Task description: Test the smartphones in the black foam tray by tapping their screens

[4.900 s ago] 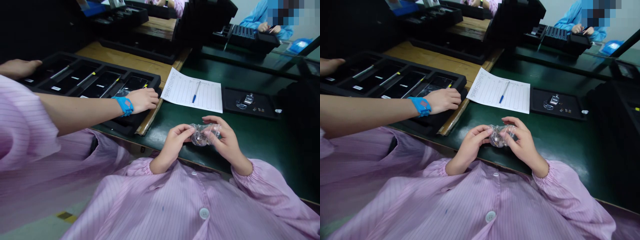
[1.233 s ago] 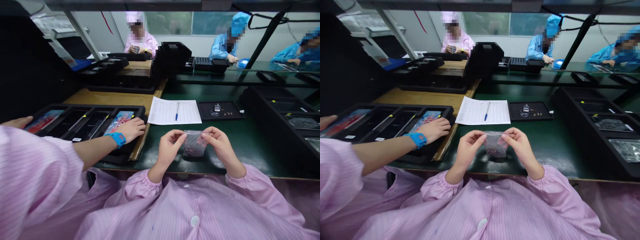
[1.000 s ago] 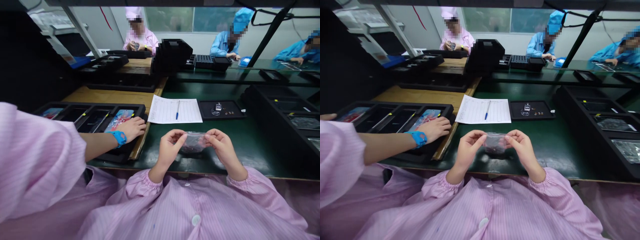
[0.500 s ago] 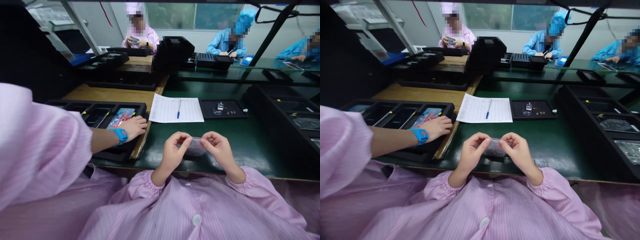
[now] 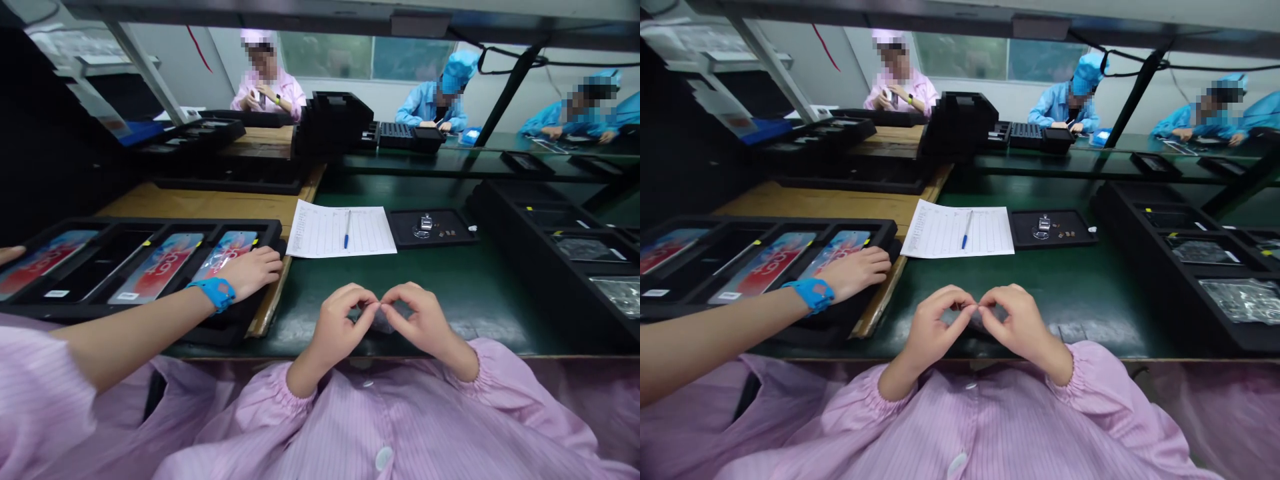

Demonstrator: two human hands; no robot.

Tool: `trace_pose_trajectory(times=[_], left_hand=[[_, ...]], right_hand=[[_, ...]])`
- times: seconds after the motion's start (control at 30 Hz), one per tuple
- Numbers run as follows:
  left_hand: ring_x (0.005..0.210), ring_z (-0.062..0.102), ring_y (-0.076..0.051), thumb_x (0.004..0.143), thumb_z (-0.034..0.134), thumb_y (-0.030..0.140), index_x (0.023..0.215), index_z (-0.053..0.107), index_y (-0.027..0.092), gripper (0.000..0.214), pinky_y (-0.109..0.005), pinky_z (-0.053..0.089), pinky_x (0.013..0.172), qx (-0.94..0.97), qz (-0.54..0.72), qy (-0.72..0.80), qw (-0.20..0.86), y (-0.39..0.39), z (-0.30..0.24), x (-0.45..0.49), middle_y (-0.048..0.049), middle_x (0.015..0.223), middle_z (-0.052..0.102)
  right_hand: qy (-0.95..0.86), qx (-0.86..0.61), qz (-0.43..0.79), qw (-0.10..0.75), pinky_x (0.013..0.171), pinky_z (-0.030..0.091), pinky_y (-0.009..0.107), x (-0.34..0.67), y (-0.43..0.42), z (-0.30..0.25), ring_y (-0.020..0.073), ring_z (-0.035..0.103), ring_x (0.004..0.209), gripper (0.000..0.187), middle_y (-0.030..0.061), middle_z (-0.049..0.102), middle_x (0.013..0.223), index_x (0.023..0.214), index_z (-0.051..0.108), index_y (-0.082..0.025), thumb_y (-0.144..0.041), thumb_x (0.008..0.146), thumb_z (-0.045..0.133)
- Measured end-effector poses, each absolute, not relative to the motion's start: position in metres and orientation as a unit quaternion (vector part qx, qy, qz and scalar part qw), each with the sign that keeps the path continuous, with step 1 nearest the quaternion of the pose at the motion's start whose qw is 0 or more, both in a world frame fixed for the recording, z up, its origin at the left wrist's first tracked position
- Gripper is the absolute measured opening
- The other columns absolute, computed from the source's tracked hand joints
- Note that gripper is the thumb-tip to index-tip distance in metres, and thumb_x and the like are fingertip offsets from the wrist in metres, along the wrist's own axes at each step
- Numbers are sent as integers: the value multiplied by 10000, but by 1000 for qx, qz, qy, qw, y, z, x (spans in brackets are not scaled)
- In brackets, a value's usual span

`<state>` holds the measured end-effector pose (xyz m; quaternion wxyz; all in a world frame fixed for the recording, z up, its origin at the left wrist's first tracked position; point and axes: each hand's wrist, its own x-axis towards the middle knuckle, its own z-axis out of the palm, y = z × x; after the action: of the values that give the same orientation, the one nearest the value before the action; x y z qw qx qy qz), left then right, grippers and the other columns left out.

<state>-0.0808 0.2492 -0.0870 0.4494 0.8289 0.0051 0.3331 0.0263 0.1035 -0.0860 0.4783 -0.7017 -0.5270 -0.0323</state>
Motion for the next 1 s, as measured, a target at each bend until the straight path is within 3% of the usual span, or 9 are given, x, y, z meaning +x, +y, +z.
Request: trace_pose_trajectory(times=[0.27,0.47,0.57,0.63,0.67,0.77,0.9,0.93,1.0], left_hand=[[708,659,-142,895,676,170,808,697,228,106,-267,488,691,842,348,-34,411,265,-70,-96,11,745,715],[658,649,-144,889,698,212,772,724,240,123,-271,489,669,839,370,-60,395,270,-49,-105,19,690,705],[695,671,-158,898,699,309,779,764,257,145,-274,519,699,826,340,-20,450,279,-46,-99,-4,716,715],[880,714,-207,857,735,443,940,787,278,191,-307,547,815,800,336,11,497,289,-48,-91,-43,897,759],[1020,706,-243,823,748,521,1065,768,282,340,-339,543,902,781,344,30,521,293,-51,-85,-70,1047,759],[1316,566,-320,784,672,707,1360,603,238,746,-444,458,1088,712,369,107,588,305,-71,-63,-154,1418,603],[1299,569,-334,830,567,714,1399,537,144,806,-454,486,1044,701,326,176,609,312,-112,-38,-220,1450,555],[1299,569,-328,845,564,681,1398,538,136,777,-438,494,1032,717,308,176,600,312,-123,-34,-218,1457,549],[1300,570,-311,876,551,598,1399,551,137,697,-407,509,1010,754,266,165,577,311,-142,-30,-202,1468,545]], right_hand=[[-607,-676,-77,411,722,451,330,29,97,-71,159,700,712,141,-2,765,825,921,648,-223,-206,1009,539],[-663,-633,-178,358,586,419,297,31,93,-58,146,633,564,222,6,720,726,940,599,-208,-209,1061,412],[-679,-670,-123,273,538,397,270,38,103,-40,157,637,565,167,6,701,715,936,594,-202,-207,1033,458],[-669,-710,-34,218,525,392,249,48,115,-13,164,657,586,85,3,702,713,923,604,-205,-189,979,541],[-651,-729,5,212,514,393,235,56,122,7,162,658,578,74,-2,697,692,900,604,-205,-176,956,566],[-539,-771,37,339,431,396,187,94,147,89,130,605,453,150,-19,642,570,815,557,-196,-157,959,542],[-352,-632,-29,689,354,393,134,160,184,220,108,611,409,130,31,693,617,798,556,-147,-88,900,613],[-334,-604,-42,723,405,437,120,174,193,248,100,667,502,135,58,721,711,797,555,-126,-109,931,551],[-311,-569,-45,760,553,483,113,198,212,289,69,728,731,374,118,707,952,772,551,-26,-110,969,244]])
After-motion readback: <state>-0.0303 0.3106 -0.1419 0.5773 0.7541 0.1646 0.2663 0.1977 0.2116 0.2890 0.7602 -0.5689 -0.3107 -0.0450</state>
